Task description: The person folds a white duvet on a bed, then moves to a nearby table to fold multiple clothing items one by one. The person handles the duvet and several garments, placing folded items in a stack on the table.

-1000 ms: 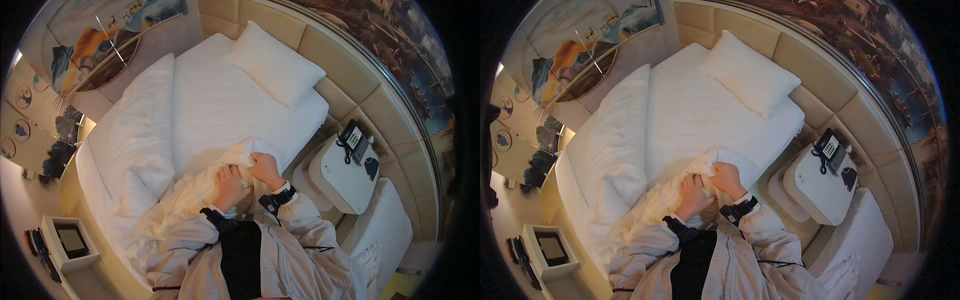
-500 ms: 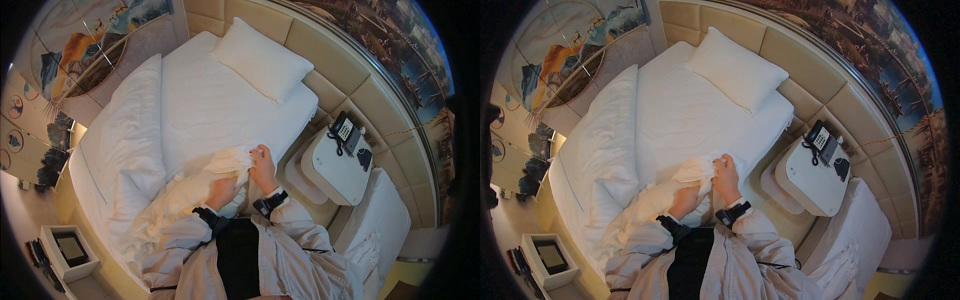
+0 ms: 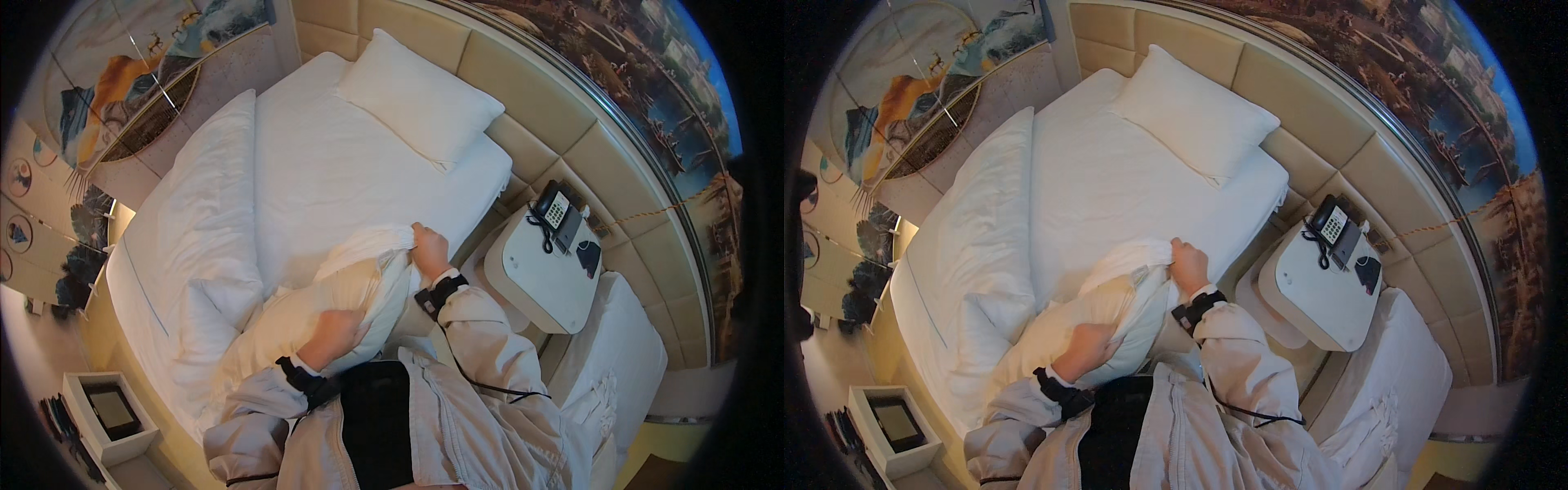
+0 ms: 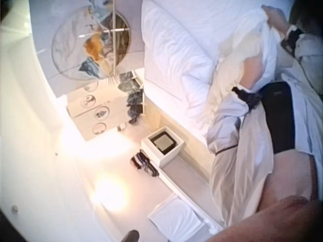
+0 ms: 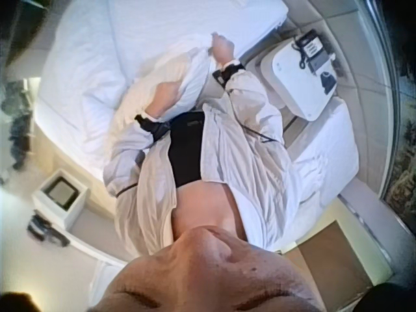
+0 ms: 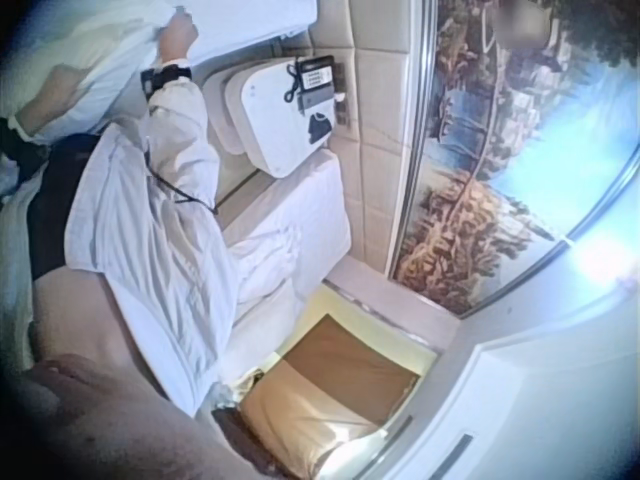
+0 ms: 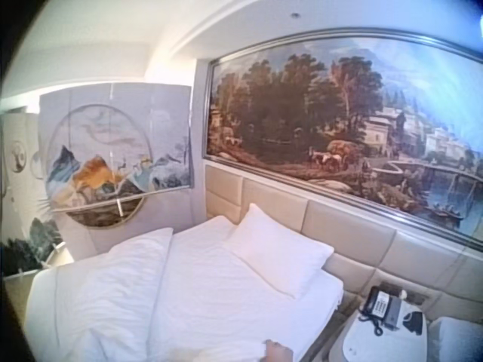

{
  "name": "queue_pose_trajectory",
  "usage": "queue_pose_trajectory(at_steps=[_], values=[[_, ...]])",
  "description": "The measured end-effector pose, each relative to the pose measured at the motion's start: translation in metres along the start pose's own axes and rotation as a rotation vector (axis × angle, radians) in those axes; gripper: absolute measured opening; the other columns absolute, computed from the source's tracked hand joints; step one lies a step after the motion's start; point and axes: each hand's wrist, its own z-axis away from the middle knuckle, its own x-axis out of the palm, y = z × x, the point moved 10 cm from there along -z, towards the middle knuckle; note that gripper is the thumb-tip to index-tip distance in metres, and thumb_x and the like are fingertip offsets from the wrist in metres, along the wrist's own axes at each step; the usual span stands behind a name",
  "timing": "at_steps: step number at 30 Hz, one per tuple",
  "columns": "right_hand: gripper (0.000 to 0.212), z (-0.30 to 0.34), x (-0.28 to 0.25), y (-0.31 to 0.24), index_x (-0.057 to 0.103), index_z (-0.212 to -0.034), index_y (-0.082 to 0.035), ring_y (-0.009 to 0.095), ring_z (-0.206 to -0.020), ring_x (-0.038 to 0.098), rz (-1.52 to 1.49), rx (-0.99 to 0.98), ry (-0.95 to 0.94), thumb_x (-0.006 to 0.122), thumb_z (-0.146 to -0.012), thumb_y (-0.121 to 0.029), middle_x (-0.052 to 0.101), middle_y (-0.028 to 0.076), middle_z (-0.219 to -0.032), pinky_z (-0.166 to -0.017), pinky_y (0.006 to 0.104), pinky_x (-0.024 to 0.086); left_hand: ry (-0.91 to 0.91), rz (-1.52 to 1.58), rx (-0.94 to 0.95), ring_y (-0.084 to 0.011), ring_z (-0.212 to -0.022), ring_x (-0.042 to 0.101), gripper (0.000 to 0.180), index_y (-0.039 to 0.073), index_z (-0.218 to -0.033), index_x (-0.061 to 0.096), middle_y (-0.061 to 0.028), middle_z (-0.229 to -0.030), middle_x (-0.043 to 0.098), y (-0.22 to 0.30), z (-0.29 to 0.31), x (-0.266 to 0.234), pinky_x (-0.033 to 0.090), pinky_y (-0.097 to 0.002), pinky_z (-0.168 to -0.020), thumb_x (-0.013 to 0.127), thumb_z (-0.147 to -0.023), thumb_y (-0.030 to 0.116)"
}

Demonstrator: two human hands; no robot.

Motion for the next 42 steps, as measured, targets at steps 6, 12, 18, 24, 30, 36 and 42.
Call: queue_pose_trajectory(at_steps=[6,12,18,24,30,36,42], values=[[0.021,0.004,0.008,0.097,0.052,-0.095,-0.005,0.037,-0.072,0.064,0.248,0.133,-0.073,0.061,-0.078,-0.013,0.063,0.017,-0.075,-0.062,0.0458,0.051,0.083,0.088,-0.024,-0.0363,-0.059,0.057,0.018,0.006,-0.071,0.058,-0.0155,-0.063,0.057,0.002,0.064,-0.064,0.045,-0.0428,-0.053,0.066,-0.077,0.020],[0.031,0.091,0.006,0.253,0.061,-0.094,-0.004,0.041,-0.082,0.063,0.107,0.565,-0.013,0.064,-0.082,-0.032,0.066,0.020,-0.087,-0.071,0.0481,0.051,0.496,0.137,-0.365,-0.0224,-0.055,0.057,0.012,0.002,-0.082,0.065,-0.0122,-0.068,0.062,-0.063,0.151,-0.158,0.043,-0.0348,-0.053,0.067,-0.078,0.013],[0.034,0.129,0.033,0.216,0.059,-0.090,-0.002,0.042,-0.082,0.061,-0.028,0.506,-0.043,0.071,-0.077,-0.030,0.064,0.023,-0.086,-0.070,0.0492,0.049,1.153,0.432,-0.671,-0.0143,-0.082,0.057,0.030,-0.005,-0.100,0.064,-0.0079,-0.094,0.065,-0.129,0.227,-0.230,0.045,-0.0284,-0.075,0.062,-0.090,0.023],[0.035,0.140,0.061,0.169,0.061,-0.090,-0.001,0.042,-0.081,0.062,-0.273,0.466,-0.003,0.071,-0.075,-0.032,0.064,0.023,-0.082,-0.068,0.0468,0.048,1.415,0.532,-0.548,-0.0197,-0.096,0.058,0.043,-0.006,-0.118,0.055,-0.0123,-0.111,0.060,-0.101,0.215,-0.318,0.047,-0.0320,-0.082,0.057,-0.092,0.029],[0.034,0.127,0.073,0.110,0.058,-0.087,-0.001,0.041,-0.078,0.062,-0.353,0.402,0.012,0.072,-0.071,-0.027,0.064,0.022,-0.082,-0.065,0.0453,0.049,1.680,0.631,-0.356,-0.0244,-0.099,0.058,0.053,-0.006,-0.125,0.047,-0.0168,-0.121,0.055,-0.042,0.212,-0.394,0.048,-0.0340,-0.083,0.057,-0.092,0.034],[0.034,0.120,0.100,0.070,0.055,-0.089,0.002,0.039,-0.078,0.060,-0.381,0.417,-0.190,0.070,-0.069,-0.021,0.061,0.023,-0.083,-0.067,0.0441,0.047,1.657,0.212,-0.510,-0.0223,-0.100,0.059,0.056,-0.004,-0.126,0.048,-0.0157,-0.120,0.057,-0.126,0.342,-0.495,0.050,-0.0320,-0.084,0.060,-0.090,0.038],[0.035,0.118,0.107,0.047,0.054,-0.086,0.001,0.041,-0.077,0.060,-0.430,0.298,-0.170,0.072,-0.068,-0.022,0.062,0.023,-0.080,-0.066,0.0449,0.047,0.510,-0.056,-1.281,-0.0258,-0.094,0.053,0.058,0.004,-0.130,0.039,-0.0180,-0.114,0.048,-0.311,0.451,-0.322,0.044,-0.0383,-0.081,0.055,-0.086,0.039]])
